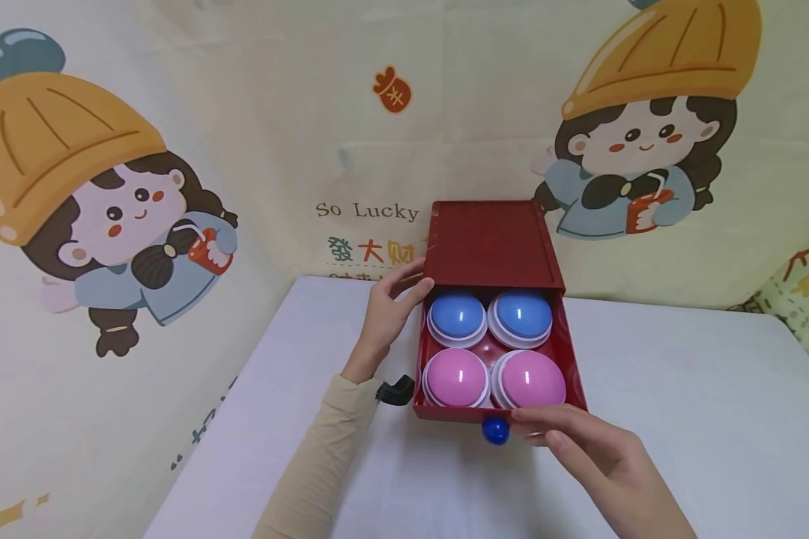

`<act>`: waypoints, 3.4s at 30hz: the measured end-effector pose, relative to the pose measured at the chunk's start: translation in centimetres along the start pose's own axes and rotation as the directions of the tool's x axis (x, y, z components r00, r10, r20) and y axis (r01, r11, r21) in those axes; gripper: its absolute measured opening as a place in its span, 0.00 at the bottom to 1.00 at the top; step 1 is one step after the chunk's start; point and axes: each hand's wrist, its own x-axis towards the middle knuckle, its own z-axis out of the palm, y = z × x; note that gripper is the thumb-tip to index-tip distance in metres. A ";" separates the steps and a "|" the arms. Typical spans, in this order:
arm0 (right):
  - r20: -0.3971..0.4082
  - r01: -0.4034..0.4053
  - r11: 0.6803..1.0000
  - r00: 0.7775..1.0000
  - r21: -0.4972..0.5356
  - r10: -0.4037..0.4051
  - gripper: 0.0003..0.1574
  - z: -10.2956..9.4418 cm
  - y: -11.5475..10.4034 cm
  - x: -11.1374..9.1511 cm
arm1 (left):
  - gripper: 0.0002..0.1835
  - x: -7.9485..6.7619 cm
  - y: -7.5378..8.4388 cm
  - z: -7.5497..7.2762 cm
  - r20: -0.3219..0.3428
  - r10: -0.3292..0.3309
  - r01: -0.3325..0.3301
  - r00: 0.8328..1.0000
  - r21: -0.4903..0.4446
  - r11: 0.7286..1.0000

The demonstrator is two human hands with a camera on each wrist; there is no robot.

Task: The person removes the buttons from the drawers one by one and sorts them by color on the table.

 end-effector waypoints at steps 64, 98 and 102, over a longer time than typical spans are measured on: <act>0.115 0.254 0.897 0.967 -0.361 -0.228 0.32 -3.6 -2.6 6.3 | 0.23 -0.1 0.1 -0.2 0.007 -0.016 0.016 1.000 -0.016 1.000; 0.282 0.247 0.825 0.953 -0.508 -0.111 0.38 -5.0 -2.6 8.1 | 0.22 0.0 0.0 -0.2 0.015 -0.005 0.005 1.000 -0.009 1.000; 0.304 0.262 0.814 0.946 -0.519 -0.110 0.38 -5.1 -2.6 8.1 | 0.22 0.0 0.0 -0.2 0.014 -0.002 0.003 1.000 -0.005 1.000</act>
